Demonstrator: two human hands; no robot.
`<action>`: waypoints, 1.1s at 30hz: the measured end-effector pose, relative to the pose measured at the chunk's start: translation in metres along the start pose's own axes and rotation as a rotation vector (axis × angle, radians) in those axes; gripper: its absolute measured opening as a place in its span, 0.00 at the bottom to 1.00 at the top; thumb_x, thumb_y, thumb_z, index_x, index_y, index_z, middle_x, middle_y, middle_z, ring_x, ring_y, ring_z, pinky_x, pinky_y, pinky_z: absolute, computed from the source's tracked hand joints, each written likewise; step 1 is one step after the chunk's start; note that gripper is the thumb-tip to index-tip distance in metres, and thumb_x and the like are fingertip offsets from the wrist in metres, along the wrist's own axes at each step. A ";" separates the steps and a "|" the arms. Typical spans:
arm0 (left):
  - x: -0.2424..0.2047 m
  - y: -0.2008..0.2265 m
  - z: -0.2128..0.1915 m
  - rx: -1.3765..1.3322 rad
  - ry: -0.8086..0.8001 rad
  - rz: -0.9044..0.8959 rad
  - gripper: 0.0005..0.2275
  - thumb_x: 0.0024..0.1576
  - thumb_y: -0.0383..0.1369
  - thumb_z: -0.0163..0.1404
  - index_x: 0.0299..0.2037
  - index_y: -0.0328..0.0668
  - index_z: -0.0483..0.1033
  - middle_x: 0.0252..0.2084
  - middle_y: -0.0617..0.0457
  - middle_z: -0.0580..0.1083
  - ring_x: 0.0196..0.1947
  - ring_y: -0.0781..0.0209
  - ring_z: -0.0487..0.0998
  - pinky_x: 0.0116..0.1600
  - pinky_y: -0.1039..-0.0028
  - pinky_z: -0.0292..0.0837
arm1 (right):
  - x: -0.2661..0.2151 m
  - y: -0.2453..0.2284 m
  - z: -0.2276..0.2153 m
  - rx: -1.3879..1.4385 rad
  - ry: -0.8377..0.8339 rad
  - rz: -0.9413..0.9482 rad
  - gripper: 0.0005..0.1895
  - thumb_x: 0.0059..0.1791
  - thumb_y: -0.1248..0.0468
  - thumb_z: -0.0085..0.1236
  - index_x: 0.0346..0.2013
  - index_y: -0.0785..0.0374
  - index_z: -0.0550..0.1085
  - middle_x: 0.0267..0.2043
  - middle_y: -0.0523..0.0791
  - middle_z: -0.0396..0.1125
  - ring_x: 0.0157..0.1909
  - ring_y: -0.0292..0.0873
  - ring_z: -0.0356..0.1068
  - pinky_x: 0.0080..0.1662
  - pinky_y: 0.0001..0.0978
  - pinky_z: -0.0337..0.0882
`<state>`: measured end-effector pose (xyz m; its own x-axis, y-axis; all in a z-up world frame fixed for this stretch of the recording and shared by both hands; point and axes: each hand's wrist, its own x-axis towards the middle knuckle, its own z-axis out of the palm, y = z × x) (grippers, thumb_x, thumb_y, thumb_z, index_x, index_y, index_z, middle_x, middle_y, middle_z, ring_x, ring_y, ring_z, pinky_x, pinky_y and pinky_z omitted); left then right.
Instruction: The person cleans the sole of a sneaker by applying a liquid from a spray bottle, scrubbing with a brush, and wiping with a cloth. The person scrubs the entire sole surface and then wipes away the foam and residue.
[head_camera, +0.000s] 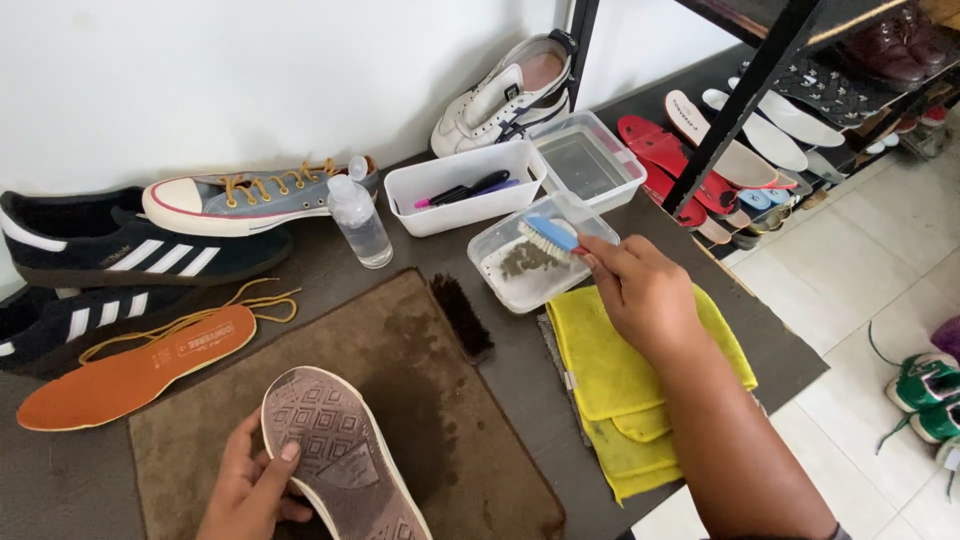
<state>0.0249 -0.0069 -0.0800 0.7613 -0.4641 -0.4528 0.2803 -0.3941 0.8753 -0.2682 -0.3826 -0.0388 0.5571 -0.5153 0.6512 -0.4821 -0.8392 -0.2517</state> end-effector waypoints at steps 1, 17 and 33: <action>-0.001 0.002 0.001 -0.001 0.000 0.000 0.30 0.59 0.29 0.47 0.74 0.54 0.57 0.46 0.30 0.77 0.22 0.41 0.71 0.21 0.57 0.70 | -0.001 0.001 0.001 0.000 0.000 -0.001 0.15 0.58 0.61 0.53 0.59 0.52 0.79 0.33 0.39 0.60 0.26 0.40 0.62 0.27 0.34 0.64; 0.020 -0.013 0.003 -0.061 0.159 0.013 0.33 0.54 0.19 0.48 0.74 0.39 0.61 0.60 0.33 0.73 0.55 0.39 0.74 0.61 0.55 0.65 | 0.001 0.000 0.001 0.152 0.089 -0.113 0.15 0.56 0.67 0.57 0.58 0.59 0.78 0.32 0.40 0.62 0.25 0.35 0.61 0.27 0.28 0.63; 0.007 -0.013 0.007 -0.179 0.133 0.070 0.30 0.58 0.17 0.46 0.74 0.41 0.63 0.49 0.24 0.76 0.42 0.35 0.75 0.47 0.53 0.67 | -0.007 0.003 0.011 0.060 0.102 -0.154 0.15 0.55 0.66 0.59 0.57 0.55 0.78 0.30 0.37 0.62 0.24 0.34 0.61 0.24 0.29 0.60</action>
<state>0.0227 -0.0110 -0.0960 0.8497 -0.3722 -0.3735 0.3141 -0.2117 0.9255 -0.2663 -0.3832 -0.0519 0.5482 -0.3620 0.7539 -0.3536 -0.9173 -0.1834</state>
